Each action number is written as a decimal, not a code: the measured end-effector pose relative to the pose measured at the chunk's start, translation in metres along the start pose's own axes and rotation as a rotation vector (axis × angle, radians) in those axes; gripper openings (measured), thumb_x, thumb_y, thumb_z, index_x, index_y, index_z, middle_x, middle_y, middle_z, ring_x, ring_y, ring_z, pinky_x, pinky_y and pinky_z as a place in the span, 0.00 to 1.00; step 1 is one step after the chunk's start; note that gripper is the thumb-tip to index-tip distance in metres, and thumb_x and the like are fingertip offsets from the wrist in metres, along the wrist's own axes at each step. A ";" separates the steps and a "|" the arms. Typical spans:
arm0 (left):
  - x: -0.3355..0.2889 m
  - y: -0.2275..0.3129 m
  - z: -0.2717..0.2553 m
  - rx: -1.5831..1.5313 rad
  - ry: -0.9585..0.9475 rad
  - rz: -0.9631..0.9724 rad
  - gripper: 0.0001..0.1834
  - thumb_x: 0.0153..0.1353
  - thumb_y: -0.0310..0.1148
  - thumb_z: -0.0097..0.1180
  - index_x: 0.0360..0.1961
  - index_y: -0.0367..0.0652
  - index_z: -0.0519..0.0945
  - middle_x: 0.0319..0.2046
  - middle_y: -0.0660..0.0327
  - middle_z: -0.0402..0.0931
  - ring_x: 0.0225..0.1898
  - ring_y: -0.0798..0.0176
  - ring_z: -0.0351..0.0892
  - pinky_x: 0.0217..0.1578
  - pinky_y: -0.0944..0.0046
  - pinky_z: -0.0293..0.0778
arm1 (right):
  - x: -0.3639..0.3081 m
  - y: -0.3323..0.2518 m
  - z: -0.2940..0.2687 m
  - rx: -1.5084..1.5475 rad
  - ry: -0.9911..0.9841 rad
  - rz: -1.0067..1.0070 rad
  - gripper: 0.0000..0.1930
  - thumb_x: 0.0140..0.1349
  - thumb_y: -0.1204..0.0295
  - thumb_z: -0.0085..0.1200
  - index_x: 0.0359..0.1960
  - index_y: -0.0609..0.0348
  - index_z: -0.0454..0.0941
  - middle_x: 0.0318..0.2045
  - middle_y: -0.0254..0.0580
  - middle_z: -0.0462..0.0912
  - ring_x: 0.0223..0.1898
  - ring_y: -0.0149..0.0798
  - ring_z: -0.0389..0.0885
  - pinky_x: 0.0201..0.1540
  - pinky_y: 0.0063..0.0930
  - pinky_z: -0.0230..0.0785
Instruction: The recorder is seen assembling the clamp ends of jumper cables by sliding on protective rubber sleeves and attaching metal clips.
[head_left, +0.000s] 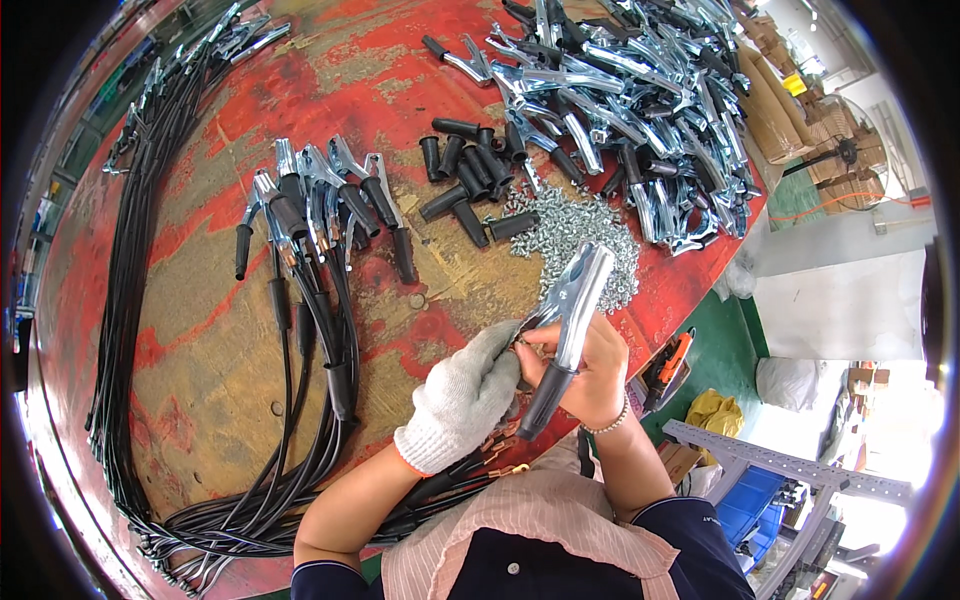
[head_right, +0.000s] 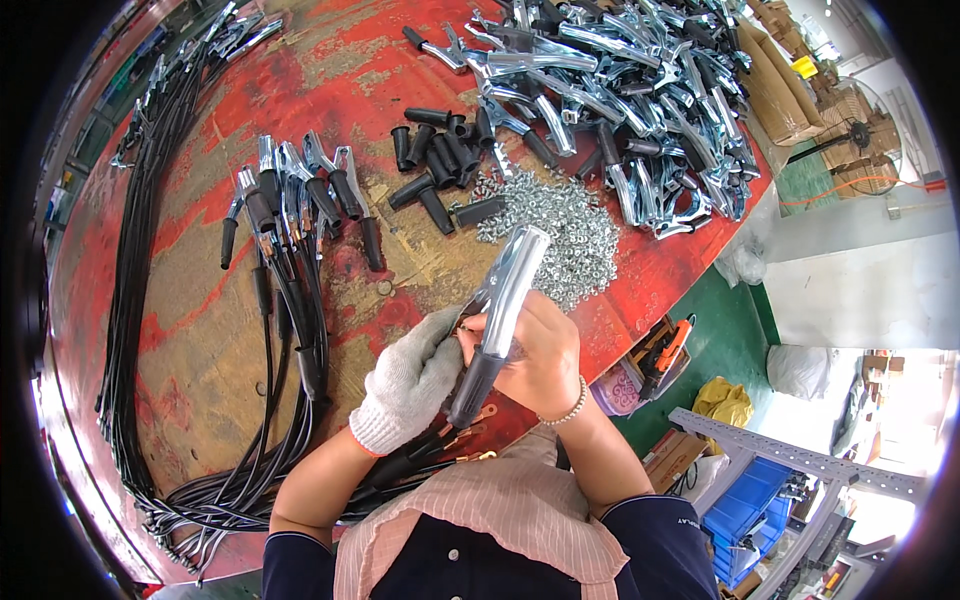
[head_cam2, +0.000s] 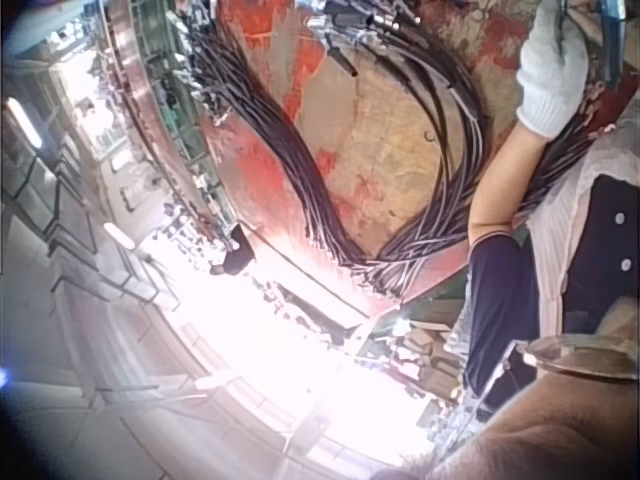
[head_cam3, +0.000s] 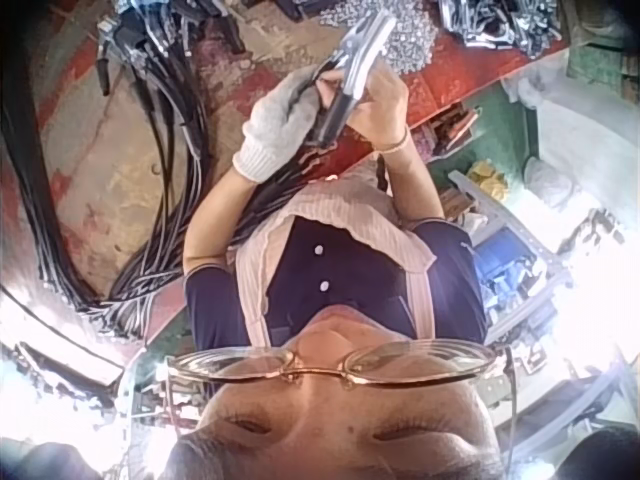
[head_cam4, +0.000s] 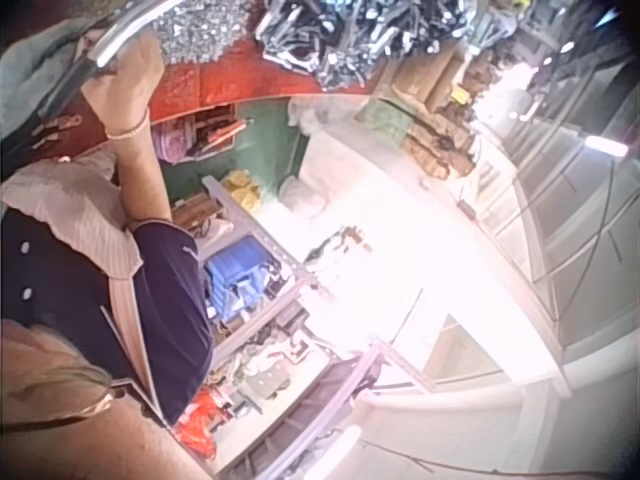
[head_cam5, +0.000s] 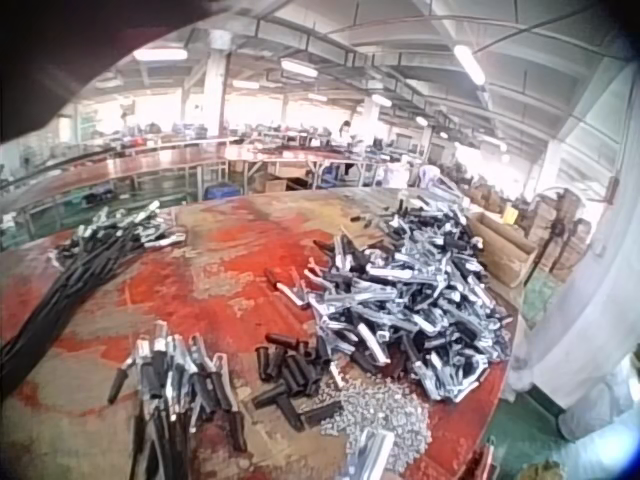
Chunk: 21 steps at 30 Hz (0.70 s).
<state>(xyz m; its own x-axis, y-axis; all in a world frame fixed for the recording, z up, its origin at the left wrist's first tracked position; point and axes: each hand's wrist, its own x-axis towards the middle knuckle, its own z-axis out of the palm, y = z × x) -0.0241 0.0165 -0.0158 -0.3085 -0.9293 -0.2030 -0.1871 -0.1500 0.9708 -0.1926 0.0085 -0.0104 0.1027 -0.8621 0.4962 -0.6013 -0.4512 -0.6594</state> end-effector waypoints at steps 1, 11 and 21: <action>0.000 0.000 0.000 0.008 0.000 -0.001 0.18 0.66 0.30 0.50 0.56 0.37 0.74 0.32 0.45 0.81 0.32 0.52 0.85 0.34 0.59 0.77 | 0.000 0.000 0.000 -0.011 -0.002 -0.010 0.12 0.42 0.79 0.71 0.30 0.56 0.84 0.24 0.36 0.80 0.22 0.31 0.77 0.24 0.23 0.68; 0.000 -0.004 0.000 0.019 -0.014 0.003 0.18 0.66 0.31 0.50 0.55 0.36 0.74 0.34 0.43 0.81 0.35 0.48 0.85 0.36 0.58 0.77 | -0.001 0.002 -0.001 -0.031 -0.004 -0.027 0.12 0.42 0.77 0.72 0.30 0.55 0.85 0.24 0.36 0.78 0.22 0.32 0.78 0.24 0.23 0.70; 0.001 0.001 0.000 -0.001 -0.031 -0.016 0.18 0.66 0.31 0.49 0.55 0.37 0.75 0.32 0.45 0.81 0.32 0.50 0.85 0.35 0.58 0.77 | 0.003 -0.001 -0.006 -0.068 -0.038 -0.047 0.12 0.42 0.78 0.71 0.31 0.55 0.85 0.25 0.37 0.77 0.23 0.32 0.79 0.25 0.23 0.70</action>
<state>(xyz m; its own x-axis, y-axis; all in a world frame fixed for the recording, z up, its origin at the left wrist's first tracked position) -0.0240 0.0158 -0.0150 -0.3341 -0.9159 -0.2227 -0.1913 -0.1655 0.9675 -0.1962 0.0079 -0.0048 0.1613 -0.8490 0.5032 -0.6475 -0.4758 -0.5953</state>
